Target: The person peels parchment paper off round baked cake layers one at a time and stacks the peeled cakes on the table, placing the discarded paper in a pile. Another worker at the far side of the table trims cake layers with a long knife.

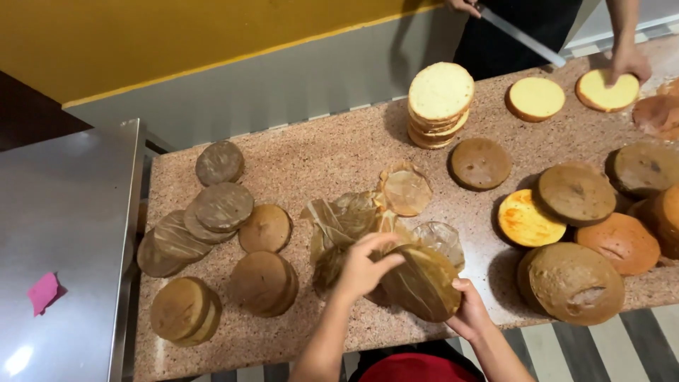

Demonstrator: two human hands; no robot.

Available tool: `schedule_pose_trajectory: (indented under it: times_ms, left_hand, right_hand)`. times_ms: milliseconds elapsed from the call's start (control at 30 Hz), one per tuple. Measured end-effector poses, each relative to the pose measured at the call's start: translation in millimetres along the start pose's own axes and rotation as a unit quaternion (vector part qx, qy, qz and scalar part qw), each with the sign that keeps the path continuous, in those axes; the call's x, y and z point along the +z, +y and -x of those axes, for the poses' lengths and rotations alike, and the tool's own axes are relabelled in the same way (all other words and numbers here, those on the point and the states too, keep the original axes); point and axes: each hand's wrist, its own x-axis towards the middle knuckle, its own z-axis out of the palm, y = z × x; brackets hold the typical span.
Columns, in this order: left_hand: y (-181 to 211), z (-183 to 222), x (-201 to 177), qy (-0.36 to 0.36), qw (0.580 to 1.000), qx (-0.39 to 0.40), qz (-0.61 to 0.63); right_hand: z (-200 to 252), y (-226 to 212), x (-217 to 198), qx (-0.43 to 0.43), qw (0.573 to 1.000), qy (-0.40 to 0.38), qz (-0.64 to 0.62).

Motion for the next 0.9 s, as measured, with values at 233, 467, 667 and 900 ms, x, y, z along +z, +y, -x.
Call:
schedule_pose_trajectory:
  times_ms: [233,467,667,900]
  left_hand:
    - [-41.8,17.2,58.9,0.19,0.89,0.389,-0.145]
    - [-57.4,90.3,1.3,0.105,0.983,0.152,-0.004]
    - [-28.3,38.6,-22.4,0.196,0.976,-0.02,-0.09]
    - [5.6,7.8,26.6,0.095,0.994,0.046,0.027]
  right_hand:
    - [10.9,-19.6,71.5,0.056,0.987,0.132,-0.077]
    - [5.8,-63.9,59.1,-0.038,0.977,0.157,-0.138]
    - [-5.2,-60.0,11.3,-0.04,0.992,0.071,-0.099]
    - [-9.4,-36.5,-1.8,-0.01,0.995,-0.052,-0.084]
